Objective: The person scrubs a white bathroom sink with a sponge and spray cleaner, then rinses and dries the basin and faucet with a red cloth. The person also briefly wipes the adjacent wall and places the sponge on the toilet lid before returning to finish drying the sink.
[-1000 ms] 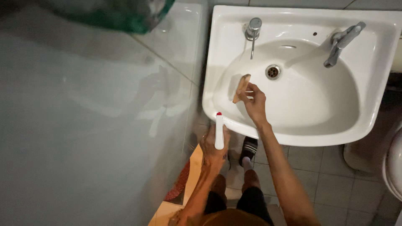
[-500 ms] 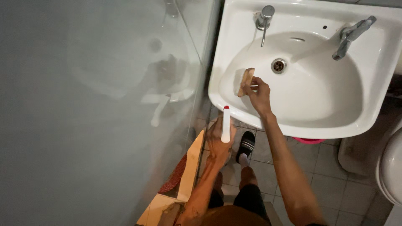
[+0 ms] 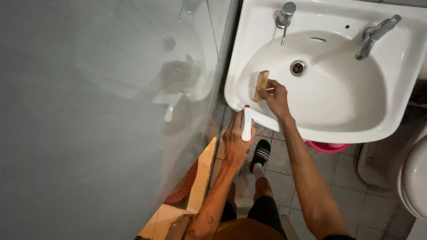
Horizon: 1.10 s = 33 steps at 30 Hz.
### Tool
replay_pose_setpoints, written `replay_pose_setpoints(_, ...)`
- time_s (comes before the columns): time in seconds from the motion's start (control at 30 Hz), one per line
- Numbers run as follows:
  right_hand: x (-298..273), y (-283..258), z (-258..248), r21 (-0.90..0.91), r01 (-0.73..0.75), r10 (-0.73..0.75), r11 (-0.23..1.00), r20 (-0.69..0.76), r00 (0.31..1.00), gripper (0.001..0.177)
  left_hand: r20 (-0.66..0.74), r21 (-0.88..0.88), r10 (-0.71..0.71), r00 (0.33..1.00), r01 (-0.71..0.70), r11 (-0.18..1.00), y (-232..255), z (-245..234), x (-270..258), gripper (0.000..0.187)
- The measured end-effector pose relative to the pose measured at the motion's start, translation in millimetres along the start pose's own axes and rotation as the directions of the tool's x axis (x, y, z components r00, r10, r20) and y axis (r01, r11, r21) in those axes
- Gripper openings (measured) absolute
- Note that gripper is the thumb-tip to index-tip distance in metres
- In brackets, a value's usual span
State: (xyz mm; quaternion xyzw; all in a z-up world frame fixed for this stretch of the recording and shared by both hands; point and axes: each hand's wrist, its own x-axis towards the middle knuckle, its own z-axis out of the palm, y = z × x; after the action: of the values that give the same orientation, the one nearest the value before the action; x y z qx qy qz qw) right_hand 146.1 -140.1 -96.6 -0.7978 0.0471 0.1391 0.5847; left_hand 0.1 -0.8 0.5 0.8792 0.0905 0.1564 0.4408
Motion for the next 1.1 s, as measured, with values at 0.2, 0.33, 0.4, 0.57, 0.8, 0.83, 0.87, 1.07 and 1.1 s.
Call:
replay_pose_setpoints(0.2, -2, 3, 0, 0.002, 0.072, -0.072, 0.997, 0.036, 0.997, 0.051, 0.065, -0.008, -0.114, 0.991, 0.115, 0.993, -4, 3, -4, 0.019)
replay_pose_setpoints(0.33, -4, 4, 0, -0.027, 0.069, -0.068, 0.997, 0.034, 0.997, 0.052, 0.008, -0.009, -0.053, 0.999, 0.053, 0.999, 0, 2, -5, 0.026)
replay_pose_setpoints(0.4, -3, 3, -1, -0.042, 0.07, -0.068, 0.997, 0.032, 0.997, 0.053, -0.035, -0.008, 0.011, 0.999, -0.011, 1.0, 2, 2, -3, 0.027)
replay_pose_setpoints(0.57, -3, 4, -1, -0.063, 0.04, -0.038, 0.997, 0.038, 0.999, 0.054, 0.007, 0.0, -0.041, 0.999, 0.041, 0.999, -8, 5, -7, 0.026)
replay_pose_setpoints(0.8, -2, 7, -1, -0.036, 0.092, -0.091, 0.995, 0.043, 0.995, 0.056, -0.014, -0.012, 0.01, 1.0, -0.01, 1.0, -13, 5, -8, 0.025)
replay_pose_setpoints(0.83, -3, 8, -2, -0.031, 0.096, -0.094, 0.995, 0.047, 0.994, 0.055, -0.018, -0.02, 0.014, 1.0, -0.015, 1.0, -13, 5, -9, 0.025)
replay_pose_setpoints(0.87, -2, 7, -2, -0.024, 0.103, -0.101, 0.994, 0.052, 0.993, 0.055, -0.017, -0.019, 0.014, 1.0, -0.014, 1.0, -14, 4, -9, 0.025)
replay_pose_setpoints(1.07, -2, 4, -1, -0.039, 0.052, -0.05, 0.998, 0.045, 0.998, 0.055, -0.008, -0.013, 0.039, 0.999, -0.039, 0.999, -17, 5, -10, 0.024)
replay_pose_setpoints(1.1, -1, 4, -1, -0.044, 0.047, -0.045, 0.998, 0.049, 0.998, 0.055, -0.01, -0.014, 0.059, 0.998, -0.059, 0.998, -17, 6, -11, 0.024)
